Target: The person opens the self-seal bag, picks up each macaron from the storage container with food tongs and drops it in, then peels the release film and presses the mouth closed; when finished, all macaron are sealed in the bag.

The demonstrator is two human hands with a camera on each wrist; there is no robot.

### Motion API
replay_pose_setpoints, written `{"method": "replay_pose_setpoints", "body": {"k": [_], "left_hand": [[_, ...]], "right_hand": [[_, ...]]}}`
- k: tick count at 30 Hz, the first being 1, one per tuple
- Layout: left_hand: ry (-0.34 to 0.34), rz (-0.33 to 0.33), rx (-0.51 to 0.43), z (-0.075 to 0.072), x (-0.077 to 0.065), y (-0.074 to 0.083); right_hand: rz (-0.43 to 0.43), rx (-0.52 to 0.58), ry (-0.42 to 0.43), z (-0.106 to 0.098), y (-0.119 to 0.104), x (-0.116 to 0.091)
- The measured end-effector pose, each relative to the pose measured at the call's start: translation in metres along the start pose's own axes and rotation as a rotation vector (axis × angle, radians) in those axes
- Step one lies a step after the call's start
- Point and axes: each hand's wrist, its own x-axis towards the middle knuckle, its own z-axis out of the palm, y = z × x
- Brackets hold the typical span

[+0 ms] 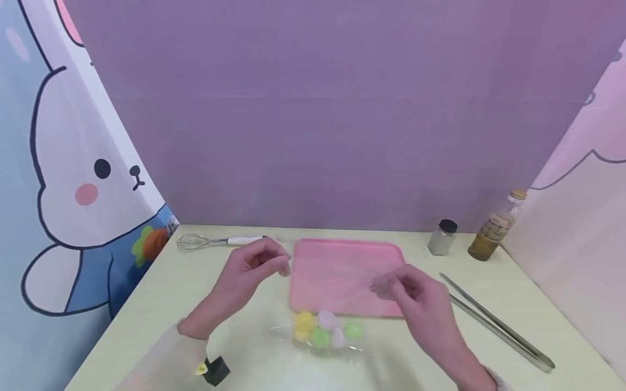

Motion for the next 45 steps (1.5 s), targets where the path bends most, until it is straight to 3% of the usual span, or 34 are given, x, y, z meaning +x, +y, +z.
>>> {"method": "replay_pose_setpoints", "body": {"k": [5,10,13,16,22,27,31,36,40,45], "left_hand": [[0.007,0.054,-0.076,0.01,0.001,0.014],[0.024,0.139,-0.14,0.018,0.0,0.017],[0.019,0.112,-0.143,0.023,0.0,0.014],[0.016,0.053,-0.124,0.026,-0.004,0.011],[0.036,0.048,-0.129,0.031,-0.004,0.012],[0.073,-0.089,-0.263,0.041,-0.004,0.01],[0.155,-0.235,-0.404,0.049,-0.005,0.007],[0.253,-0.372,-0.459,0.057,-0.004,0.008],[0.284,-0.414,-0.487,0.062,-0.005,0.01],[0.283,-0.39,-0.522,0.068,-0.006,0.011]], "right_hand": [[-0.029,0.061,-0.003,-0.012,-0.01,0.002],[-0.134,0.104,0.065,-0.02,-0.014,0.003],[-0.149,0.072,0.073,-0.023,-0.011,0.003],[-0.111,0.015,0.076,-0.026,-0.008,0.001],[-0.085,0.02,0.132,-0.03,-0.005,0.001],[0.006,0.095,0.121,-0.03,0.0,0.002],[0.056,0.097,0.101,-0.032,0.005,0.002],[0.115,0.148,0.089,-0.034,0.01,0.001],[0.143,0.147,0.071,-0.037,0.011,-0.001],[0.073,0.12,0.101,-0.037,0.008,0.0]]}}
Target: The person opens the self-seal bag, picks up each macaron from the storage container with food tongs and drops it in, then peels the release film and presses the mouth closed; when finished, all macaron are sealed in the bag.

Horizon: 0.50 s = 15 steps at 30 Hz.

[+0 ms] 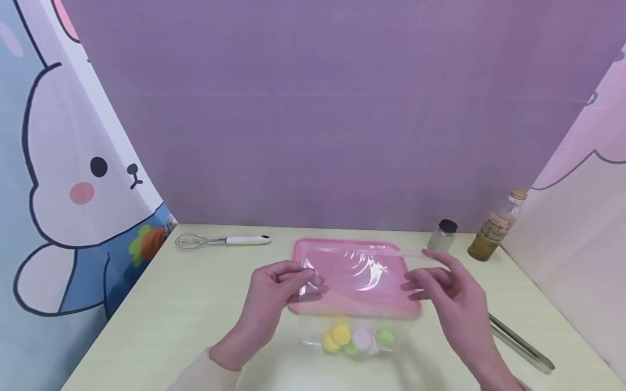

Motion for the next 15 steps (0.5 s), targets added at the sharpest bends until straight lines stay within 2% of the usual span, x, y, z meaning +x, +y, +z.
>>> {"method": "replay_pose_setpoints", "body": {"k": [5,11,13,15], "left_hand": [[-0.036,0.019,0.045,-0.0027,-0.0028,-0.0009],[-0.109,0.02,0.143,-0.009,-0.0043,0.0007],[-0.112,0.033,0.138,-0.0098,-0.0042,0.0015],[-0.109,0.044,0.132,-0.0099,-0.0043,0.0022]], "right_hand": [[-0.055,0.026,0.031,0.0036,-0.0017,0.0037],[-0.03,0.059,0.083,0.003,0.0018,0.0044],[-0.022,0.028,0.105,0.0038,0.0011,0.0041],[-0.043,-0.053,0.141,0.0056,-0.0014,0.0032]]}}
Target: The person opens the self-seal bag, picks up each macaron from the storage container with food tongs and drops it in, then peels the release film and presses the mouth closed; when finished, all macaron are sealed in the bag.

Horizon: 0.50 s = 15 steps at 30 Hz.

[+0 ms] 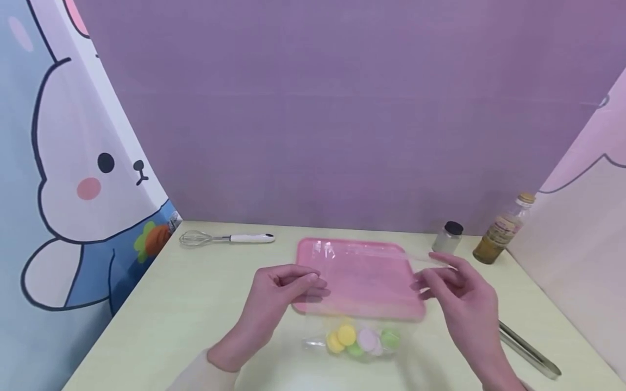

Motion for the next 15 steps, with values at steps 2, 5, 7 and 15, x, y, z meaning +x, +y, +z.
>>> {"method": "replay_pose_setpoints", "body": {"k": [2,5,7,15], "left_hand": [[-0.003,0.007,0.0,0.001,0.0,0.001],[-0.011,0.015,0.011,0.003,-0.001,0.002],[-0.015,0.02,0.021,0.004,-0.002,0.003],[-0.019,0.018,0.022,0.006,-0.005,0.002]], "right_hand": [[-0.1,-0.106,0.053,0.001,-0.005,-0.002],[-0.408,-0.229,0.138,0.008,-0.016,0.0],[-0.646,-0.247,0.153,0.017,-0.026,0.003],[-0.855,-0.306,-0.181,0.065,-0.047,0.012]]}}
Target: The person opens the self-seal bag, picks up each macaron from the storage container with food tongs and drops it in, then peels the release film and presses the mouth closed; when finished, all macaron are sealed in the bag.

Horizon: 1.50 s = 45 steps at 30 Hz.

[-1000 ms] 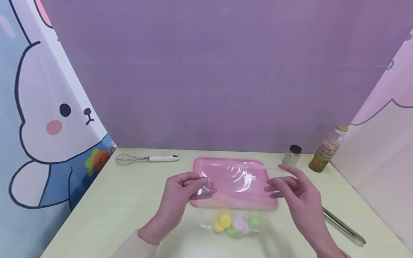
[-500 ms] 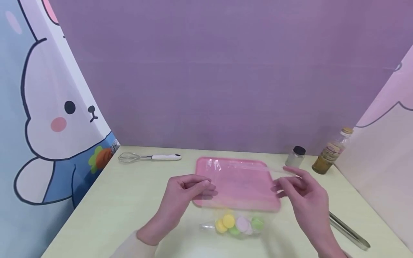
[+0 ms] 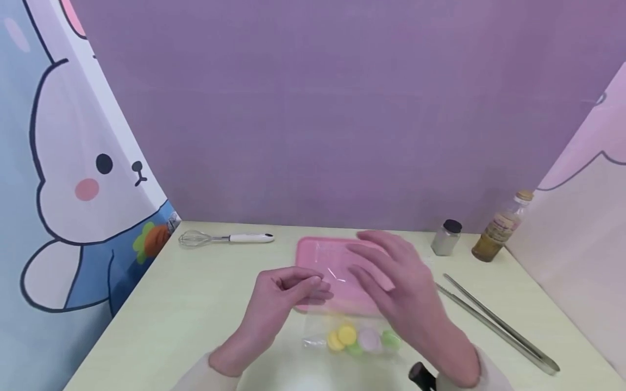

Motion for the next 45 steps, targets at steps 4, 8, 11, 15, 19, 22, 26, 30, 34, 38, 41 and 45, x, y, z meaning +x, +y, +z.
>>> {"method": "replay_pose_setpoints", "body": {"k": [4,8,11,15,19,22,26,30,34,38,41,45], "left_hand": [[-0.015,0.009,0.014,0.0,-0.002,-0.001],[-0.036,0.028,0.027,0.0,-0.002,-0.002],[-0.038,0.03,0.033,0.0,-0.001,-0.002],[-0.03,0.024,0.038,-0.001,-0.002,-0.001],[-0.029,0.017,0.044,0.0,-0.003,0.0],[-0.032,0.022,0.038,0.0,-0.004,0.0],[-0.044,0.042,0.026,0.001,-0.005,-0.001],[-0.052,0.051,0.021,0.002,-0.005,-0.001],[-0.053,0.046,0.016,0.003,-0.005,-0.001],[-0.051,0.039,0.017,0.004,-0.006,-0.001],[-0.05,0.032,0.02,0.004,-0.006,-0.001],[-0.048,0.038,0.022,0.005,-0.006,-0.001]], "right_hand": [[0.085,0.025,-0.166,0.017,0.006,0.004],[0.149,0.033,-0.237,0.027,0.01,0.004],[0.171,0.061,-0.23,0.031,0.01,0.004],[0.151,0.088,-0.19,0.034,0.01,0.004],[0.085,0.091,-0.108,0.037,0.009,0.005],[0.043,0.099,-0.061,0.039,0.009,0.005],[0.016,0.109,-0.029,0.04,0.009,0.003],[0.023,0.111,-0.005,0.041,0.009,0.0],[0.048,0.11,0.022,0.044,0.007,-0.001],[0.063,0.109,0.063,0.047,0.005,-0.002],[0.059,0.113,0.094,0.049,0.004,-0.002],[0.05,0.119,0.126,0.051,0.003,-0.002]]}}
